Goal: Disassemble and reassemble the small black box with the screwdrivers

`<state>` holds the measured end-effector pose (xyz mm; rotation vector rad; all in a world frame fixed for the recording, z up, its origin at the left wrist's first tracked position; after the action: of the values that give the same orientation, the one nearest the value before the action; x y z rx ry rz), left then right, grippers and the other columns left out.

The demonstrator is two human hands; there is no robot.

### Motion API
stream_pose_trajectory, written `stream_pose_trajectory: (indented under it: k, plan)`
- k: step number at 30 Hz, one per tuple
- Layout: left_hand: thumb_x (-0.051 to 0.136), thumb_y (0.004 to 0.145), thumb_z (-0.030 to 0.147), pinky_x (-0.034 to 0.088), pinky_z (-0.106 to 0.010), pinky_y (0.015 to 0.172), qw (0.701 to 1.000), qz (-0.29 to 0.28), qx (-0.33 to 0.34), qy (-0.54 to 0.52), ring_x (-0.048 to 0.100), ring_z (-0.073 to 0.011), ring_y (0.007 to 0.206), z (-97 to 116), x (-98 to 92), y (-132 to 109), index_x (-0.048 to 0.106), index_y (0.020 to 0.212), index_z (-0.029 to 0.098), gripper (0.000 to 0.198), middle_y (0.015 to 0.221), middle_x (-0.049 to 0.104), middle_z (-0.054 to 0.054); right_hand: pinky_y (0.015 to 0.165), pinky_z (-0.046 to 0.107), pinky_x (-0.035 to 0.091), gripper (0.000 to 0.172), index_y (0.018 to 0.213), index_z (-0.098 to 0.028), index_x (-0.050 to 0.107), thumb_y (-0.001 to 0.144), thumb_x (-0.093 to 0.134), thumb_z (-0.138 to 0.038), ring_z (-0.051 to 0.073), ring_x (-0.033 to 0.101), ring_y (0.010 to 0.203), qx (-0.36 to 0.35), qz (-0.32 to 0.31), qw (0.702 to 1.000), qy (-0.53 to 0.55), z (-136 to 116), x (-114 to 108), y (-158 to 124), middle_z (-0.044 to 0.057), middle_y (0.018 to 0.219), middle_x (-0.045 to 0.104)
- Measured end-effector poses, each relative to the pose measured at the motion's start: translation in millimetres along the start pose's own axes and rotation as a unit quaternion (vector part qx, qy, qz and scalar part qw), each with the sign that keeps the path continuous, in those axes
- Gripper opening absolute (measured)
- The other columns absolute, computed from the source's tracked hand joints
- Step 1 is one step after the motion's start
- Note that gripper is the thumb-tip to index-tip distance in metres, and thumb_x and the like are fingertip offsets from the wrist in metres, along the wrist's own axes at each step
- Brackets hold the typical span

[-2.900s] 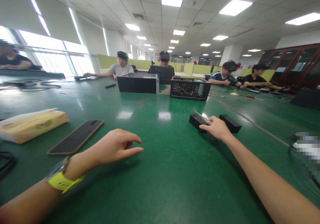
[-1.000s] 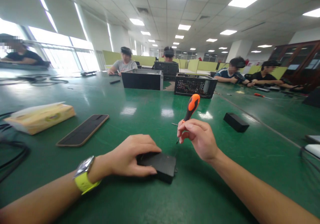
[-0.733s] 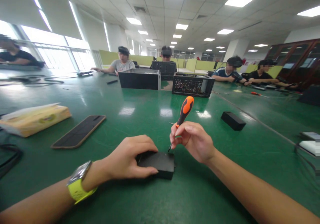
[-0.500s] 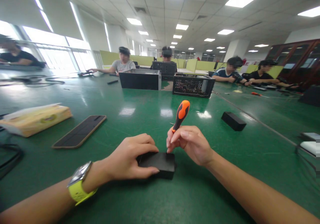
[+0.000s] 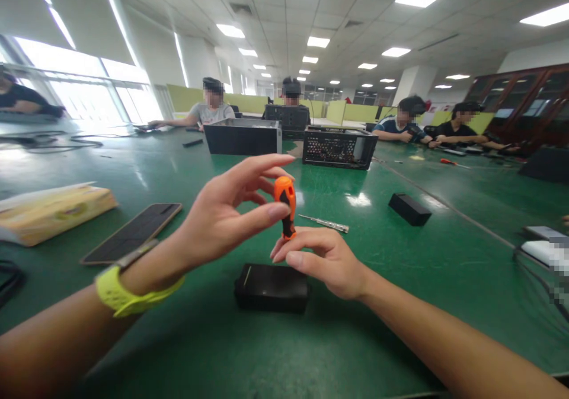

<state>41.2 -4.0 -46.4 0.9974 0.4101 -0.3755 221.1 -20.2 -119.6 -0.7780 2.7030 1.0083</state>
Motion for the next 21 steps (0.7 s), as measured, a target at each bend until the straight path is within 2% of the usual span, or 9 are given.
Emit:
stream_pose_trajectory:
  k: [2, 4, 7, 10, 13, 15, 17, 19, 21]
  plan:
    - [0.058, 0.089, 0.032, 0.048, -0.021, 0.069, 0.987, -0.13, 0.053, 0.074, 0.063, -0.0115, 0.077, 11.2, -8.1, 20.4, 0.068, 0.105, 0.019, 0.023, 0.092, 0.07, -0.001, 0.083, 0.033, 0.049, 0.021, 0.094, -0.021, 0.076, 0.09, 0.06, -0.034, 0.018, 0.066, 0.088, 0.013, -0.003, 1.0, -0.027, 1.7, 0.6, 0.8, 0.005, 0.093, 0.073]
    - [0.056, 0.09, 0.03, 0.044, -0.02, 0.064, 0.973, -0.176, 0.071, 0.132, 0.06, -0.01, 0.069, 16.5, -15.2, 34.7, 0.071, 0.097, 0.019, 0.019, 0.08, 0.07, 0.001, 0.084, 0.033, 0.05, 0.02, 0.096, -0.021, 0.076, 0.089, 0.062, -0.032, 0.019, 0.067, 0.089, 0.025, 0.0, 0.999, -0.046, 5.5, 0.1, 0.3, 0.005, 0.094, 0.074]
    - [0.055, 0.089, 0.035, 0.036, -0.02, 0.054, 0.962, -0.161, 0.061, 0.214, 0.052, -0.0089, 0.057, 16.5, -16.1, 45.9, 0.073, 0.082, 0.016, 0.026, 0.065, 0.064, 0.001, 0.087, 0.034, 0.048, 0.018, 0.091, -0.023, 0.077, 0.089, 0.061, -0.031, 0.02, 0.067, 0.093, 0.04, 0.023, 0.998, -0.03, 15.8, -2.1, -2.0, 0.005, 0.097, 0.075]
    - [0.053, 0.089, 0.039, 0.03, -0.022, 0.051, 0.953, -0.146, 0.05, 0.26, 0.049, -0.0094, 0.055, 15.9, -11.2, 49.0, 0.07, 0.067, 0.013, 0.038, 0.058, 0.059, -0.001, 0.086, 0.036, 0.048, 0.028, 0.076, -0.022, 0.075, 0.092, 0.055, -0.032, 0.021, 0.066, 0.092, 0.043, 0.092, 0.995, -0.002, 28.6, -6.4, -4.7, 0.004, 0.096, 0.073]
    - [0.055, 0.087, 0.033, 0.032, -0.022, 0.053, 0.949, -0.169, 0.048, 0.261, 0.052, -0.01, 0.059, 19.7, -13.4, 49.2, 0.072, 0.077, 0.015, 0.026, 0.067, 0.063, -0.001, 0.082, 0.036, 0.048, 0.033, 0.072, -0.02, 0.072, 0.093, 0.052, -0.034, 0.02, 0.065, 0.084, 0.038, 0.144, 0.988, -0.027, 36.2, -9.9, -5.8, 0.005, 0.086, 0.071]
    - [0.057, 0.084, 0.027, 0.035, -0.021, 0.056, 0.949, -0.194, 0.051, 0.242, 0.055, -0.0099, 0.065, 23.4, -18.6, 48.5, 0.072, 0.091, 0.017, 0.018, 0.078, 0.067, 0.0, 0.079, 0.035, 0.048, 0.034, 0.071, -0.019, 0.071, 0.094, 0.051, -0.035, 0.019, 0.064, 0.081, 0.036, 0.145, 0.988, -0.049, 36.2, -10.5, -5.7, 0.005, 0.081, 0.07]
    - [0.058, 0.084, 0.026, 0.037, -0.02, 0.06, 0.949, -0.215, 0.054, 0.222, 0.056, -0.0097, 0.068, 26.0, -23.2, 47.6, 0.07, 0.097, 0.019, 0.019, 0.082, 0.067, 0.0, 0.077, 0.034, 0.048, 0.033, 0.075, -0.018, 0.07, 0.094, 0.052, -0.038, 0.019, 0.063, 0.08, 0.028, 0.128, 0.989, -0.07, 32.9, -9.3, -5.8, 0.005, 0.081, 0.069]
    - [0.059, 0.084, 0.034, 0.037, -0.021, 0.06, 0.95, -0.218, 0.045, 0.219, 0.055, -0.0098, 0.066, 25.9, -25.0, 47.3, 0.07, 0.089, 0.017, 0.021, 0.074, 0.064, 0.0, 0.075, 0.034, 0.048, 0.032, 0.089, -0.019, 0.071, 0.092, 0.053, -0.046, 0.019, 0.063, 0.08, 0.012, 0.093, 0.992, -0.088, 28.5, -6.3, -6.6, 0.005, 0.085, 0.069]
    - [0.06, 0.082, 0.046, 0.036, -0.022, 0.058, 0.952, -0.195, 0.024, 0.234, 0.053, -0.0102, 0.062, 23.8, -24.8, 48.0, 0.068, 0.076, 0.014, 0.034, 0.065, 0.058, 0.0, 0.073, 0.033, 0.048, 0.04, 0.107, -0.02, 0.067, 0.09, 0.053, -0.053, 0.019, 0.063, 0.081, -0.004, 0.062, 0.993, -0.102, 25.5, -2.9, -8.2, 0.006, 0.092, 0.069]
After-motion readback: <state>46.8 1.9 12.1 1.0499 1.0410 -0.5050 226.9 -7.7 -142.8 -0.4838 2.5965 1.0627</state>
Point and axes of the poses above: each hand's wrist, its own y-axis towards the middle knuckle, its own x-axis out of the palm, z = x × y, the point moved 2 cm from there along y, towards the middle knuckle
